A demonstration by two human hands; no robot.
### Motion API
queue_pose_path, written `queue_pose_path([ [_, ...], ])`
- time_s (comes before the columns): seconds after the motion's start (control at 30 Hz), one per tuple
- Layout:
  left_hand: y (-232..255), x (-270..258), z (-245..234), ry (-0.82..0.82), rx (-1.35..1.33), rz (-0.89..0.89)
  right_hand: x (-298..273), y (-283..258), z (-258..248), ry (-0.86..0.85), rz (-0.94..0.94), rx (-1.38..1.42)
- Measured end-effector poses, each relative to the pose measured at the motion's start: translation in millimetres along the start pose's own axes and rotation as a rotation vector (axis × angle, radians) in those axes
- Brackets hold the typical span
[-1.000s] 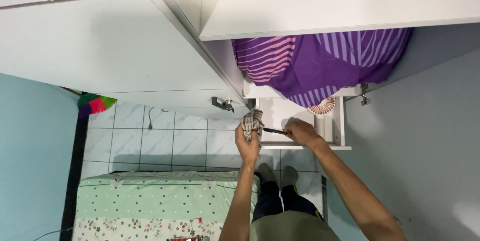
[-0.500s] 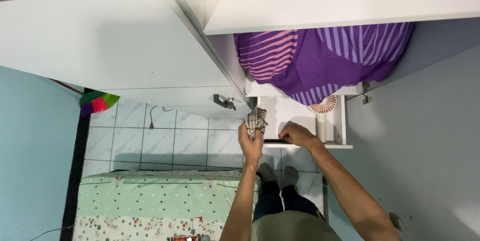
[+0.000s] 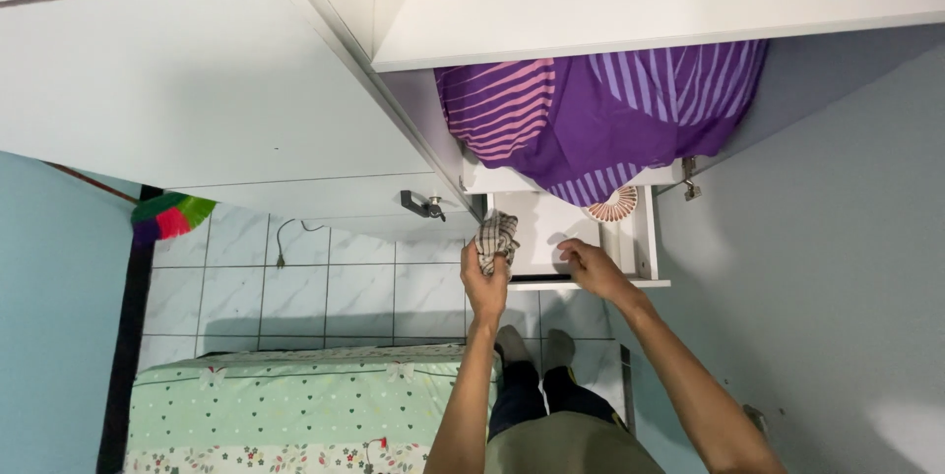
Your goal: Picking up small stationery items and packets from a bed and organizing them into a cabinet drawer.
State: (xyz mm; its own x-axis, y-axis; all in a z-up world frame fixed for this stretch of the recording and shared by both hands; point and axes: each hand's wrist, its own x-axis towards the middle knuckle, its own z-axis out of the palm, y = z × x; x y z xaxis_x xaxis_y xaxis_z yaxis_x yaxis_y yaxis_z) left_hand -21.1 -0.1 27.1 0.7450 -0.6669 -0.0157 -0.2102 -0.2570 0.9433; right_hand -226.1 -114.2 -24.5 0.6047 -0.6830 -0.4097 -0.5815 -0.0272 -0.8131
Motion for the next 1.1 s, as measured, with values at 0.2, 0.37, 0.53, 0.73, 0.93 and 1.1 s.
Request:
queue_pose_path([
  [0.2,30.7,-33.8,-27.2,-0.120,-0.321,-0.594,-60.6,-97.0,17.4,0.016,-0.020,0.333],
  [0.37,103.9,-63.2,-50.1,-0.262,-0.250,-0.563,-110.7,-199.3,34.5,-0.221,0.161,0.656],
  [0.53,28.3,-103.2,-47.8,-0.215,0.098,0.010,-119.0,-261.1,53.3,-0.142,0.483,0.562],
  [0.73,-2.5,-159.6,-121.9,0.077,0.111,-0.228,-101.7,-207.5,161.9,-0.308,0.452,0.285],
  [0.93,-108.1,-236.6,-207.1,0.300,-0.100,-0.674,-94.8,-132.8,311.0,-0.598,0.331,0.019],
  [1.1,-149.5,-318.1,-290.6,0.539,-0.154,-0.787,-150.8,-128.6,423.6,-0.793,0.205,-0.201],
])
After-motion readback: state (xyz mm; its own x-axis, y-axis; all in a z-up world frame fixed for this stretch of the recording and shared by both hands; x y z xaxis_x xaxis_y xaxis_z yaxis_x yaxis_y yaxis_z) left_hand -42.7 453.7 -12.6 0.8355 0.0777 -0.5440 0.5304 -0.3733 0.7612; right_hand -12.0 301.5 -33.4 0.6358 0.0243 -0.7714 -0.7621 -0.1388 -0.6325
